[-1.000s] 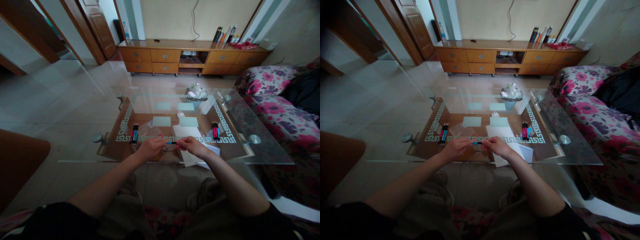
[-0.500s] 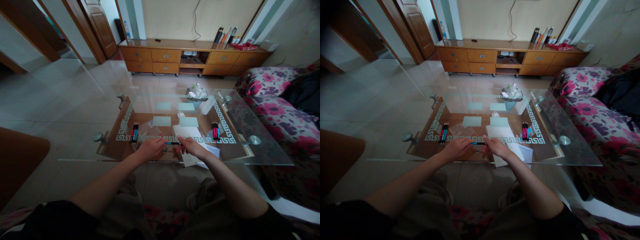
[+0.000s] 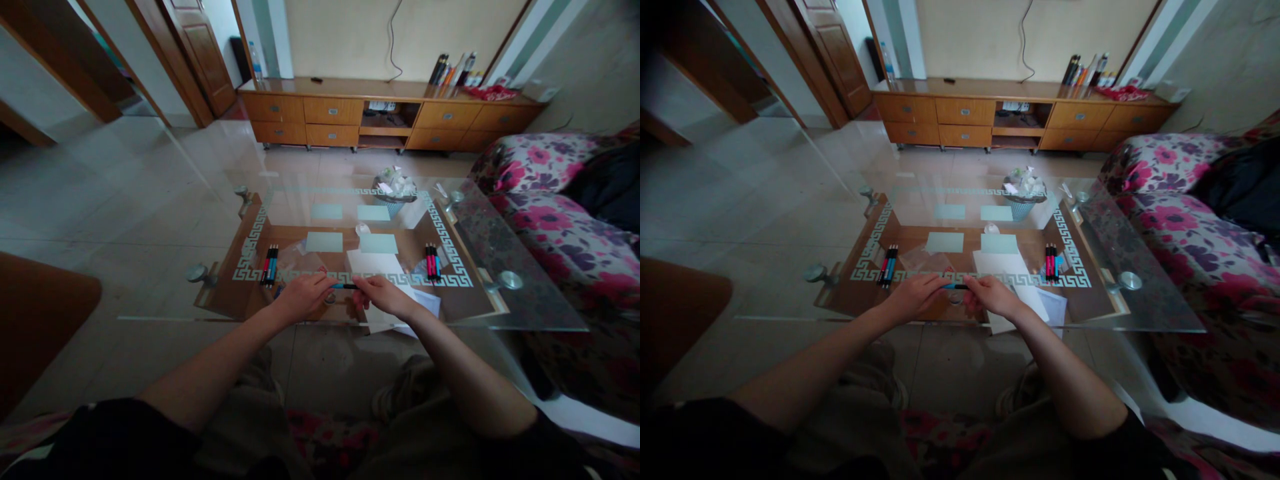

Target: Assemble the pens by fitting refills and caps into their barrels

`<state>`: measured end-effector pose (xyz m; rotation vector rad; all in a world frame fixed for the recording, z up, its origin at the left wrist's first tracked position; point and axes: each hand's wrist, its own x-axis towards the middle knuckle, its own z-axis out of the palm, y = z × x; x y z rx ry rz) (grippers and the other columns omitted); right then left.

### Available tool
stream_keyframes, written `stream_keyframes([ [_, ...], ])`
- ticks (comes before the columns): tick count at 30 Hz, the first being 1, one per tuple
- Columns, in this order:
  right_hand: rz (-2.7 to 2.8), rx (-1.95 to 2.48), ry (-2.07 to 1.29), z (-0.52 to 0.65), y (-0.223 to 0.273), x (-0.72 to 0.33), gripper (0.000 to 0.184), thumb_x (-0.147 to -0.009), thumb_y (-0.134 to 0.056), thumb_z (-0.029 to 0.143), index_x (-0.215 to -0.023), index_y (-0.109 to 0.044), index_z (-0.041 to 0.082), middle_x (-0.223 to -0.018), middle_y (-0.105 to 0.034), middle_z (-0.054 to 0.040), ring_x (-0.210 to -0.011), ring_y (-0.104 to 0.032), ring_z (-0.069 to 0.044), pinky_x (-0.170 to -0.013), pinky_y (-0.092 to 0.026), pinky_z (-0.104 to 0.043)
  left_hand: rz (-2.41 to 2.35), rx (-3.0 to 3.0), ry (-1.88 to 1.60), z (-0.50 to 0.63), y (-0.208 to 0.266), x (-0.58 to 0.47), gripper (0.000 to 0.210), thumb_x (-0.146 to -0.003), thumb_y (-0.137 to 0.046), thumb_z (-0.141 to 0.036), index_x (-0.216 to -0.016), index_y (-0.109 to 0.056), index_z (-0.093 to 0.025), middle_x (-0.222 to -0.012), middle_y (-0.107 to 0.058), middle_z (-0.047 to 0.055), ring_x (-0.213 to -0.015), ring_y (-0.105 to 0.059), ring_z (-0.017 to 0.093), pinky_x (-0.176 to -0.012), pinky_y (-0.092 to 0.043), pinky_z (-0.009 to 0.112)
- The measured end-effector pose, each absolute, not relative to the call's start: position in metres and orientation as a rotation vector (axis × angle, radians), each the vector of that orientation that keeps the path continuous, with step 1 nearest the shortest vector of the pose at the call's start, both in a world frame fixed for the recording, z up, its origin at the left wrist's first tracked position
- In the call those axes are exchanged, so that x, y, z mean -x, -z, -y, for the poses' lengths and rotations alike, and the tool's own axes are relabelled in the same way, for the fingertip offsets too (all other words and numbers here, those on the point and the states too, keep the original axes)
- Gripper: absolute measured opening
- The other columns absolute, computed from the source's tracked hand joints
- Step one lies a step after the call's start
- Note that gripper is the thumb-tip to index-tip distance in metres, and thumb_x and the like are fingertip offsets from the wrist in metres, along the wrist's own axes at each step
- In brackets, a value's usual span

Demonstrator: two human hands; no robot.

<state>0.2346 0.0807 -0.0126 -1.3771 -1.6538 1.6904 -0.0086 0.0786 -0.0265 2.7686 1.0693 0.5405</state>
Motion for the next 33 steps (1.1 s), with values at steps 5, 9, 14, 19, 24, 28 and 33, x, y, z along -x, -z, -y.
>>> stream_keyframes([
  [5, 1.63, 1.301, -1.578, -0.084, 0.014, -0.236, 0.04, -0.077, -0.07, 0.056, -0.08, -0.07, 0.016, -0.07, -0.069, -0.003, -0.061, -0.058, -0.013, -0.057, -0.044, -0.025, -1.084, -2.748, -0.532, -0.079, 0.027, 0.009, 0.027, -0.101, -0.042, -0.028, -0.12, -0.059, -0.019, -0.105, -0.068, 0.008, -0.096, -0.065, 0.02, -0.084, -0.052, 0.034],
  [9, 1.54, 1.299, -1.519, -0.084, 0.012, -0.235, 0.044, -0.063, -0.084, 0.046, -0.091, -0.07, 0.015, -0.083, -0.072, -0.0048, -0.071, -0.063, -0.015, -0.064, -0.048, -0.026, -1.106, -2.733, -0.55, -0.078, 0.027, 0.009, 0.026, -0.1, -0.043, -0.028, -0.119, -0.059, -0.019, -0.105, -0.067, 0.009, -0.096, -0.065, 0.02, -0.084, -0.052, 0.034],
  [14, 1.571, 1.41, -1.606, -0.082, 0.006, -0.235, 0.052, -0.084, -0.057, 0.065, -0.083, -0.073, 0.015, -0.071, -0.071, -0.0061, -0.06, -0.06, -0.015, -0.057, -0.047, -0.027, -1.114, -2.743, -0.569, -0.078, 0.028, 0.009, 0.027, -0.1, -0.043, -0.029, -0.121, -0.059, -0.02, -0.109, -0.067, 0.01, -0.099, -0.065, 0.02, -0.087, -0.053, 0.034],
  [19, 1.617, 1.326, -1.567, -0.083, 0.005, -0.235, 0.046, -0.08, -0.064, 0.063, -0.072, -0.071, 0.017, -0.067, -0.069, -0.0043, -0.058, -0.059, -0.015, -0.058, -0.046, -0.027, -1.136, -2.725, -0.529, -0.077, 0.026, 0.01, 0.026, -0.101, -0.042, -0.029, -0.119, -0.059, -0.02, -0.11, -0.066, 0.009, -0.1, -0.065, 0.02, -0.087, -0.053, 0.034],
  [24, 1.563, 1.296, -1.503, -0.084, 0.008, -0.235, 0.036, -0.072, -0.074, 0.052, -0.077, -0.071, 0.017, -0.071, -0.068, -0.0029, -0.063, -0.058, -0.014, -0.059, -0.044, -0.026, -1.142, -2.695, -0.526, -0.078, 0.026, 0.009, 0.024, -0.1, -0.042, -0.029, -0.114, -0.06, -0.02, -0.108, -0.066, 0.009, -0.095, -0.065, 0.019, -0.084, -0.053, 0.032],
  [28, 1.419, 1.289, -1.476, -0.085, 0.008, -0.236, 0.034, -0.062, -0.083, 0.041, -0.083, -0.07, 0.017, -0.075, -0.068, -0.0014, -0.065, -0.058, -0.013, -0.061, -0.044, -0.026, -1.151, -2.677, -0.523, -0.078, 0.027, 0.009, 0.026, -0.101, -0.042, -0.029, -0.115, -0.06, -0.019, -0.107, -0.067, 0.01, -0.096, -0.066, 0.02, -0.085, -0.053, 0.034],
  [33, 1.236, 1.262, -1.54, -0.084, 0.003, -0.237, 0.036, -0.061, -0.084, 0.037, -0.088, -0.07, 0.017, -0.074, -0.067, 0.0003, -0.063, -0.055, -0.01, -0.059, -0.041, -0.025, -1.155, -2.679, -0.501, -0.076, 0.025, 0.01, 0.042, -0.099, -0.042, -0.023, -0.142, -0.045, -0.023, -0.116, -0.066, 0.01, -0.096, -0.066, 0.02, -0.085, -0.053, 0.032],
])
